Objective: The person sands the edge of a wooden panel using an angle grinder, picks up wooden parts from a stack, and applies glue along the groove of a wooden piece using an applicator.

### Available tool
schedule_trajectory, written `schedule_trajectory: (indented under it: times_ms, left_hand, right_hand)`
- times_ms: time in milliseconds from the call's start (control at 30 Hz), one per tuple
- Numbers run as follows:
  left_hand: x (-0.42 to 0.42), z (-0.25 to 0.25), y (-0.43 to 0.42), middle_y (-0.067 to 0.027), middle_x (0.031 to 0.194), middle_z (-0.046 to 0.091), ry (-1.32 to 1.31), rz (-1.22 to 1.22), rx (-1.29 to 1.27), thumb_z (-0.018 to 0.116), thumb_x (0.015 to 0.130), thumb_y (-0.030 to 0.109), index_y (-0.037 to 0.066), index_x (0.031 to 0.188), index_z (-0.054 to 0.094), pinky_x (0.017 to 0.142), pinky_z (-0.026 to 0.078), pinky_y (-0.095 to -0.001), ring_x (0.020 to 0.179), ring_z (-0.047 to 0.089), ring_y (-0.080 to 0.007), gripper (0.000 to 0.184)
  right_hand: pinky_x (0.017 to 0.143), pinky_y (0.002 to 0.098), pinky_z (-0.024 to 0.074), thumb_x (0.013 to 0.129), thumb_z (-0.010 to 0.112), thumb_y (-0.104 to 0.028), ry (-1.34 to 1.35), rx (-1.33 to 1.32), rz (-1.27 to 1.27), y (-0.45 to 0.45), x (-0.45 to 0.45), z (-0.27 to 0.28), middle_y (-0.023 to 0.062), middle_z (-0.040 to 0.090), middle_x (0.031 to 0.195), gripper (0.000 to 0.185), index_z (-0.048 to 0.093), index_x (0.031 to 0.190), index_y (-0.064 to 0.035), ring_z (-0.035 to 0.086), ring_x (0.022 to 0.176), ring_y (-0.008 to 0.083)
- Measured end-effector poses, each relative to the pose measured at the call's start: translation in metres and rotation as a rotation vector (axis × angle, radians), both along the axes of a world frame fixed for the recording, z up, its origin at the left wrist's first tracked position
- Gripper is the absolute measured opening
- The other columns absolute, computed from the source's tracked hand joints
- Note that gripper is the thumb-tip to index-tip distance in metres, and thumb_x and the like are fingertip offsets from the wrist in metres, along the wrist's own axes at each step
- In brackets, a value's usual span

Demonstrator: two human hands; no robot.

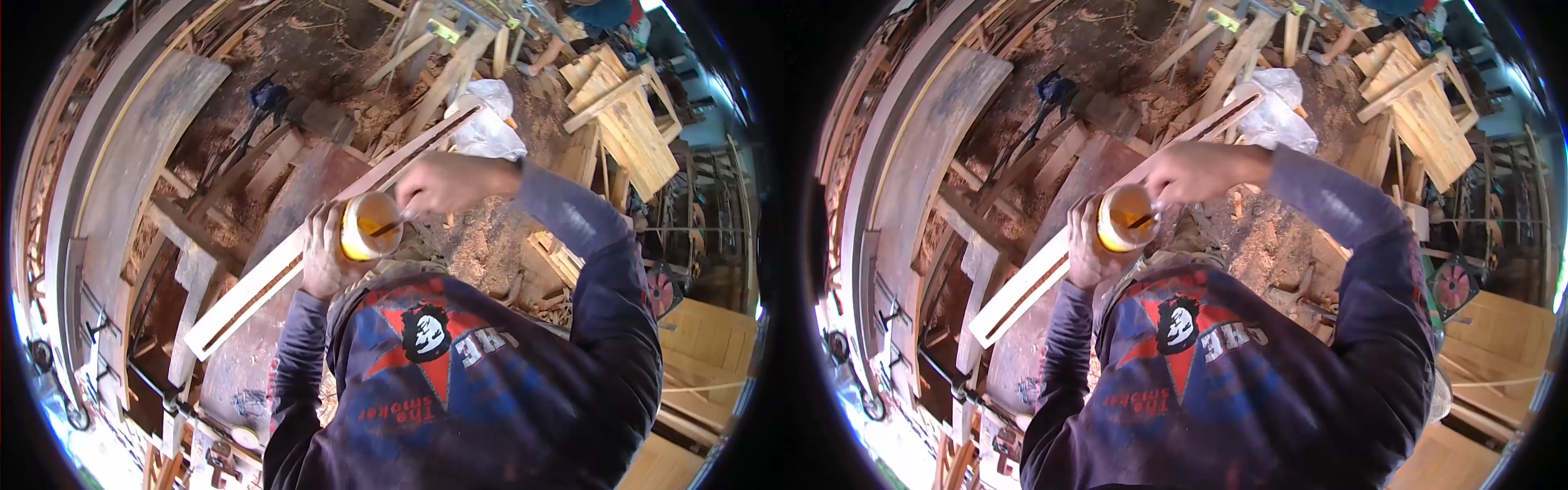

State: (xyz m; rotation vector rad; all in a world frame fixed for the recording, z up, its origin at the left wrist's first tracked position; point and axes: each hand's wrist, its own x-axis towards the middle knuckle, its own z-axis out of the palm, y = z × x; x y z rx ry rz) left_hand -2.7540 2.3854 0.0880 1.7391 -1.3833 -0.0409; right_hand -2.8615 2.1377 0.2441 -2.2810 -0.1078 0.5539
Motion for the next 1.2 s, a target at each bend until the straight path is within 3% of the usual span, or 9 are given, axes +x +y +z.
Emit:
schedule_trajectory:
  times_ms: [133,200,267,333,500,733,900,1000,1200]
  left_hand:
    - [0.014,0.004,-0.002,-0.0232,0.137,0.052,0.07,0.065,0.069,0.093,0.056,0.03,0.0,0.146,0.043,0.109,0.042,-0.0541,0.127,0.05,-0.0441,0.107]
    - [0.016,0.005,-0.007,-0.0225,0.132,0.054,0.045,0.134,0.07,0.091,0.052,0.023,0.002,0.145,0.043,0.104,0.045,-0.0537,0.119,0.052,-0.0441,0.107]
    - [0.013,0.002,-0.007,-0.0235,0.136,0.052,0.1,0.177,0.154,0.09,0.056,0.024,0.0,0.146,0.042,0.109,0.042,-0.0537,0.126,0.049,-0.0444,0.105]
    - [0.01,-0.002,-0.01,-0.0239,0.133,0.052,0.166,0.231,0.177,0.089,0.057,0.025,-0.001,0.145,0.041,0.109,0.042,-0.0536,0.124,0.05,-0.0445,0.104]
    - [-0.004,-0.019,-0.013,-0.0247,0.131,0.053,0.166,0.379,0.121,0.088,0.06,0.026,-0.004,0.144,0.041,0.106,0.046,-0.0521,0.122,0.051,-0.0438,0.1]
    - [-0.028,-0.031,0.006,-0.0234,0.127,0.055,0.268,0.657,0.13,0.088,0.066,0.025,-0.002,0.141,0.044,0.101,0.048,-0.0512,0.117,0.055,-0.0426,0.091]
    - [-0.044,-0.043,0.043,-0.0221,0.126,0.055,0.314,0.936,0.052,0.091,0.066,0.026,0.0,0.143,0.043,0.1,0.048,-0.0493,0.116,0.056,-0.0413,0.095]
    - [-0.057,-0.046,0.071,-0.0217,0.125,0.054,0.373,1.082,-0.084,0.092,0.067,0.026,-0.001,0.145,0.041,0.102,0.046,-0.0466,0.116,0.056,-0.038,0.096]
    - [-0.093,-0.026,0.119,-0.0197,0.13,0.05,0.554,1.305,-0.154,0.092,0.07,0.024,-0.003,0.147,0.037,0.104,0.047,-0.0436,0.12,0.055,-0.0307,0.098]
  right_hand:
    - [0.065,0.0289,0.0497,0.1,0.068,-0.02,0.065,0.158,-0.414,-0.032,-0.05,-0.03,0.0039,0.072,0.082,0.021,0.073,0.103,0.0006,0.065,0.072,0.01]
    - [0.064,0.0266,0.0468,0.1,0.068,-0.02,0.079,0.192,-0.471,-0.042,-0.065,-0.041,0.0009,0.069,0.081,0.02,0.071,0.104,-0.0002,0.06,0.071,0.0074]
    - [0.062,0.0242,0.0439,0.101,0.069,-0.02,0.108,0.229,-0.544,-0.048,-0.073,-0.048,-0.0021,0.066,0.081,0.02,0.07,0.104,-0.0011,0.056,0.069,0.0048]
    - [0.072,0.0239,0.0478,0.098,0.072,-0.018,0.116,0.355,-0.642,-0.051,-0.075,-0.055,-0.0027,0.067,0.089,0.018,0.069,0.102,-0.0006,0.058,0.081,0.0055]
    - [0.069,0.0224,0.0483,0.094,0.08,-0.017,0.088,0.506,-0.604,-0.066,-0.066,-0.093,-0.0035,0.064,0.085,0.02,0.07,0.104,-0.0018,0.059,0.078,0.0041]
    - [0.058,0.0245,0.0464,0.097,0.077,-0.021,0.158,0.506,-0.539,-0.096,-0.051,-0.116,-0.0048,0.062,0.078,0.019,0.074,0.1,-0.0029,0.057,0.067,0.0042]
    - [0.071,0.0337,0.0545,0.094,0.076,-0.021,-0.111,0.094,-0.296,-0.105,-0.037,-0.14,0.01,0.076,0.087,0.022,0.076,0.1,0.0001,0.071,0.078,0.0169]
    - [0.078,0.0378,0.0557,0.093,0.075,-0.02,-0.095,0.031,-0.236,-0.104,-0.024,-0.158,0.0174,0.077,0.094,0.022,0.076,0.1,0.0009,0.075,0.087,0.0238]
    - [0.073,0.0435,0.0539,0.095,0.071,-0.022,-0.104,-0.07,-0.064,-0.094,0.007,-0.174,0.02,0.073,0.089,0.022,0.074,0.096,0.0004,0.072,0.084,0.0359]
